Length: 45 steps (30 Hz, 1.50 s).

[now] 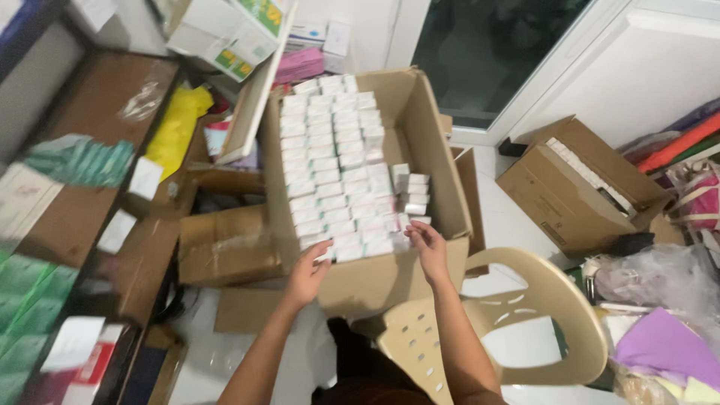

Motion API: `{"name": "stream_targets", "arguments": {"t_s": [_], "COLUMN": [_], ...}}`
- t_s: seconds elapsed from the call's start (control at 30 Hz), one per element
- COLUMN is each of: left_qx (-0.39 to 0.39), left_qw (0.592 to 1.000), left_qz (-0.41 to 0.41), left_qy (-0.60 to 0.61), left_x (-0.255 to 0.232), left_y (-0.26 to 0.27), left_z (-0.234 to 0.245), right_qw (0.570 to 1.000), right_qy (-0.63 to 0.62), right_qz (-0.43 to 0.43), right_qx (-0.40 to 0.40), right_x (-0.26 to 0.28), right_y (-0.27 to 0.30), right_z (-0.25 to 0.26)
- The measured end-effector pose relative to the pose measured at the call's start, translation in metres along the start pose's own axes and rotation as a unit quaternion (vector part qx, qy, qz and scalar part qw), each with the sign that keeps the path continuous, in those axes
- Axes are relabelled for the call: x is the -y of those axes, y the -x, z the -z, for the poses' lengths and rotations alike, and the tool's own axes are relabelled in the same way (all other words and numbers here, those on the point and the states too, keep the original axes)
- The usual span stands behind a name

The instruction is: The person sits on the floor and repeatedly picks up small white boxes with pink labels from a large cardboard box. They inspect each box by turning it over, then place it into a smaller cardboard box. The person continues this process, filling the smaller box with the small boxes.

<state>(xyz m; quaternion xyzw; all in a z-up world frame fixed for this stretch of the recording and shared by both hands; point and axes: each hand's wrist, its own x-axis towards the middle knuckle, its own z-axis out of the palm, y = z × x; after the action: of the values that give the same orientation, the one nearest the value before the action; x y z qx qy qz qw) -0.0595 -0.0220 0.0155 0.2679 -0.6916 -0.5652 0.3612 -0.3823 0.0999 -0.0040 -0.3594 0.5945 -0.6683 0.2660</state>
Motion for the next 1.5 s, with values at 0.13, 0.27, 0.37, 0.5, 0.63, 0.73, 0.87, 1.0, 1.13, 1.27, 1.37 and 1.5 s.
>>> {"name": "stream_targets", "arguments": {"t_s": [0.13,0.27,0.37,0.5,0.63,0.73,0.87,1.0,1.13,1.27,1.37,1.5], "left_qx": [-0.023,-0.022,-0.013,0.016,0.046,0.065,0.09,0.099,0.101,0.102,0.099,0.098], "left_qw": [0.994,0.989,0.991,0.99,0.99,0.99,0.989,0.99,0.986,0.989,0.989,0.987], "left_qz": [-0.019,-0.022,0.001,-0.018,-0.023,-0.022,-0.04,-0.029,-0.032,0.021,0.018,-0.032], "left_qy": [-0.103,-0.144,-0.13,-0.139,-0.133,-0.123,-0.107,-0.099,-0.125,-0.102,-0.107,-0.124], "left_x": [-0.012,-0.035,-0.048,-0.051,-0.047,-0.045,-0.045,-0.043,-0.042,-0.041,-0.037,-0.035], "left_y": [-0.049,-0.088,-0.109,-0.133,-0.159,-0.174,-0.188,-0.205,-0.216,-0.225,-0.229,-0.233], "left_z": [-0.015,-0.023,-0.029,-0.044,-0.061,-0.068,-0.067,-0.059,-0.05,-0.042,-0.039,-0.037], "right_qw": [0.999,0.999,0.993,0.938,0.873,0.793,0.715,0.619,0.594,0.624,0.583,0.63], "right_qy": [0.012,-0.034,0.11,0.33,0.451,0.55,0.625,0.705,0.703,0.666,0.669,0.617], "right_qz": [0.006,-0.002,0.0,-0.08,-0.052,0.018,-0.036,0.001,-0.023,-0.02,-0.045,-0.077], "right_qx": [-0.046,-0.029,0.036,0.067,0.177,0.262,0.311,0.347,0.391,0.408,0.46,0.465], "right_x": [-0.03,-0.058,-0.077,-0.101,-0.119,-0.13,-0.136,-0.14,-0.137,-0.117,-0.102,-0.094], "right_y": [-0.071,-0.132,-0.162,-0.179,-0.185,-0.18,-0.179,-0.196,-0.212,-0.221,-0.218,-0.216], "right_z": [0.047,0.054,0.039,0.012,-0.007,-0.017,-0.019,-0.026,-0.028,-0.024,-0.03,-0.026]}}
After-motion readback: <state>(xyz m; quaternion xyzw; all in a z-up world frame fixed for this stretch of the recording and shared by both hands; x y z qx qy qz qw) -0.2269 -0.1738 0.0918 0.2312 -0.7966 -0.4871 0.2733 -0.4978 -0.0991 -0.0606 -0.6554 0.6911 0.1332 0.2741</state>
